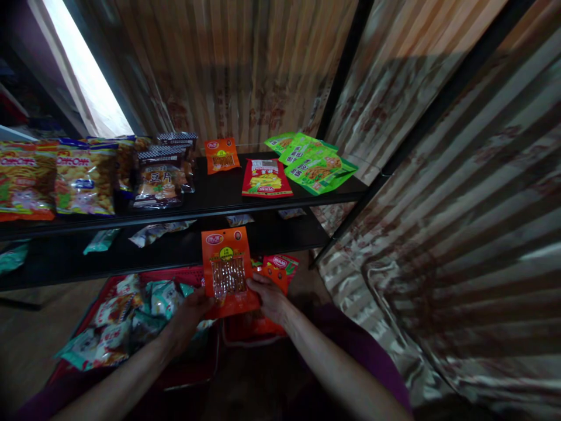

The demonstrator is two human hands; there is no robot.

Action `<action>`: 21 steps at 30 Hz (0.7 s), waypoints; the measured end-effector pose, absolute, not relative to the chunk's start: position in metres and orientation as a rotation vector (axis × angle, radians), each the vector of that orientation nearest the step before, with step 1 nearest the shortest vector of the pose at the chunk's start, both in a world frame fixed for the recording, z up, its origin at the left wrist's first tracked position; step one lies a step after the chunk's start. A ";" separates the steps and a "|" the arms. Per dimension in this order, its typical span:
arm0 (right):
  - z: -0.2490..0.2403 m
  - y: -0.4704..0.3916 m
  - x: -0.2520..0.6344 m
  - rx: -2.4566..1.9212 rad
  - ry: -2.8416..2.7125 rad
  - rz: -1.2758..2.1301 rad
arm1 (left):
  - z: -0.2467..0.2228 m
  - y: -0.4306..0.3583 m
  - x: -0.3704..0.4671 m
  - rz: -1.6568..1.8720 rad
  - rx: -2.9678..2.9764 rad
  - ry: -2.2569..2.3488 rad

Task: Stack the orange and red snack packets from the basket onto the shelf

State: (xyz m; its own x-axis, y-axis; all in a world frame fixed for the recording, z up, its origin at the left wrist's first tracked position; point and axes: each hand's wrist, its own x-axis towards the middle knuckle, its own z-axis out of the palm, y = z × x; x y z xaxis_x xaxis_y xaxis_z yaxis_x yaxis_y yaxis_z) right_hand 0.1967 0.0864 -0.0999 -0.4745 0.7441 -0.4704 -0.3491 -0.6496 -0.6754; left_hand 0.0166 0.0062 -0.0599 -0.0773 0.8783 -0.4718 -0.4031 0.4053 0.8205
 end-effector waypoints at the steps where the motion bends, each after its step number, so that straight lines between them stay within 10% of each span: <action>1: -0.101 0.086 0.197 -1.001 -0.681 2.143 | -0.059 0.006 0.017 1.138 0.501 1.234; 21: -0.093 0.089 0.193 -1.047 -0.711 2.131 | -0.058 0.006 0.012 1.137 0.541 1.235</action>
